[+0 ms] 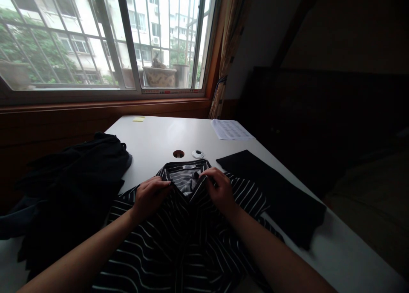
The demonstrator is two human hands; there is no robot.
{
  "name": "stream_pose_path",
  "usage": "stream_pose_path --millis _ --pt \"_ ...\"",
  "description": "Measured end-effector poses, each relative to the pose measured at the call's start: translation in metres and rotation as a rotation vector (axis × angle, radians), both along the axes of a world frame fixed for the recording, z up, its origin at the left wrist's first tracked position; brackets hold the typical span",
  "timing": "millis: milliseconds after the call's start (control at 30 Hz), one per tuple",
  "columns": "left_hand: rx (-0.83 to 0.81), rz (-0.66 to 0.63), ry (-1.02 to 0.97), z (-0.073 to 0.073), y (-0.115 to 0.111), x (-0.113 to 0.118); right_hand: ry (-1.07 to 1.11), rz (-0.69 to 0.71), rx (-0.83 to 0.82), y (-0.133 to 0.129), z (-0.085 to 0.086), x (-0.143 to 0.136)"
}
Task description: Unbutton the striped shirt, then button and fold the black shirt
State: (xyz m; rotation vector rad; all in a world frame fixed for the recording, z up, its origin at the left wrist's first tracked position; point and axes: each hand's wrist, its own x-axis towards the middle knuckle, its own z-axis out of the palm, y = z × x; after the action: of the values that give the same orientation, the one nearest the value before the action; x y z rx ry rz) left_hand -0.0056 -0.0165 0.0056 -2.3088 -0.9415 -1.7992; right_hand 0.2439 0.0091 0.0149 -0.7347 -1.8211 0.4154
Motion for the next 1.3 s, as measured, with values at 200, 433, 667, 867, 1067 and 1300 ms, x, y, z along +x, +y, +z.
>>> stream_pose_path --millis 200,433,667,867,1067,1300 --pt "-0.277 0.212 -0.167 -0.006 0.006 -0.01 0.151 -0.146 -0.184 0.013 -0.006 0.012" --pt "-0.447 0.135 -0.273 -0.009 0.016 -0.018 0.291 -0.125 -0.321 0.027 -0.017 0.013" --pt "-0.485 0.085 -0.28 -0.007 0.02 -0.018 0.243 -0.106 -0.355 0.03 -0.018 0.012" --pt "-0.529 0.063 -0.296 -0.012 0.025 -0.02 0.177 -0.127 -0.306 0.028 -0.015 0.013" --pt "-0.675 0.034 -0.187 -0.019 0.037 -0.02 0.188 -0.194 -0.248 0.03 -0.016 0.014" --pt "-0.554 0.204 -0.048 -0.014 0.037 -0.021 0.229 -0.205 -0.165 0.031 -0.015 0.015"
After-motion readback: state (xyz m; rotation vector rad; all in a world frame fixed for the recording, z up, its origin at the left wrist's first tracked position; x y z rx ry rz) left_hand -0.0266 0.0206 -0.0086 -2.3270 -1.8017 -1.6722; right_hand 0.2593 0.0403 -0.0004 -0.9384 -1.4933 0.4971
